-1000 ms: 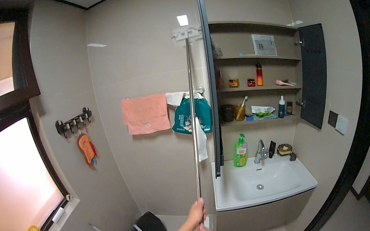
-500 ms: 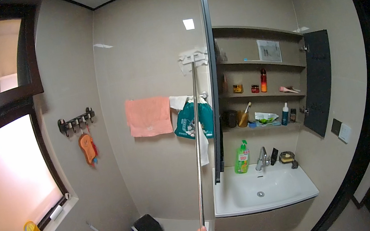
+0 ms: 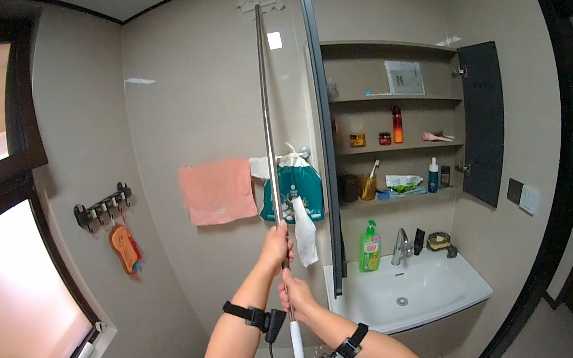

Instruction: Cleaning bathroom walls and a mirror using a long-handled flat mop.

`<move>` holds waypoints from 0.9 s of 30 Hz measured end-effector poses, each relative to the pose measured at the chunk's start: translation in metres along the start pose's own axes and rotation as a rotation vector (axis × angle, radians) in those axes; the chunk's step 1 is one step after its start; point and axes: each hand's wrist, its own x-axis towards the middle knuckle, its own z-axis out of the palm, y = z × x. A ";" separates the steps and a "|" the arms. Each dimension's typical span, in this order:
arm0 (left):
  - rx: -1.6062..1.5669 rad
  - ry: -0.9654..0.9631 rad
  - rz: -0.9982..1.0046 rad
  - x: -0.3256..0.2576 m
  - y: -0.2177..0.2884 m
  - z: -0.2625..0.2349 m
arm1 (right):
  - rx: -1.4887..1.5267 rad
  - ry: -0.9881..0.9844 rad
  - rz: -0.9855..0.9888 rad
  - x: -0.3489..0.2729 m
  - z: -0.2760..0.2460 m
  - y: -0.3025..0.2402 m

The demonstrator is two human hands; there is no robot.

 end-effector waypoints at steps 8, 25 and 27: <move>0.118 -0.127 0.109 -0.023 -0.067 -0.013 | 0.048 0.064 -0.010 -0.019 -0.027 0.064; 0.086 0.040 0.160 -0.143 -0.175 0.038 | -0.438 0.418 -0.327 -0.105 -0.109 0.205; 0.059 0.024 0.159 -0.142 -0.174 0.047 | -0.643 0.559 -0.472 -0.108 -0.115 0.206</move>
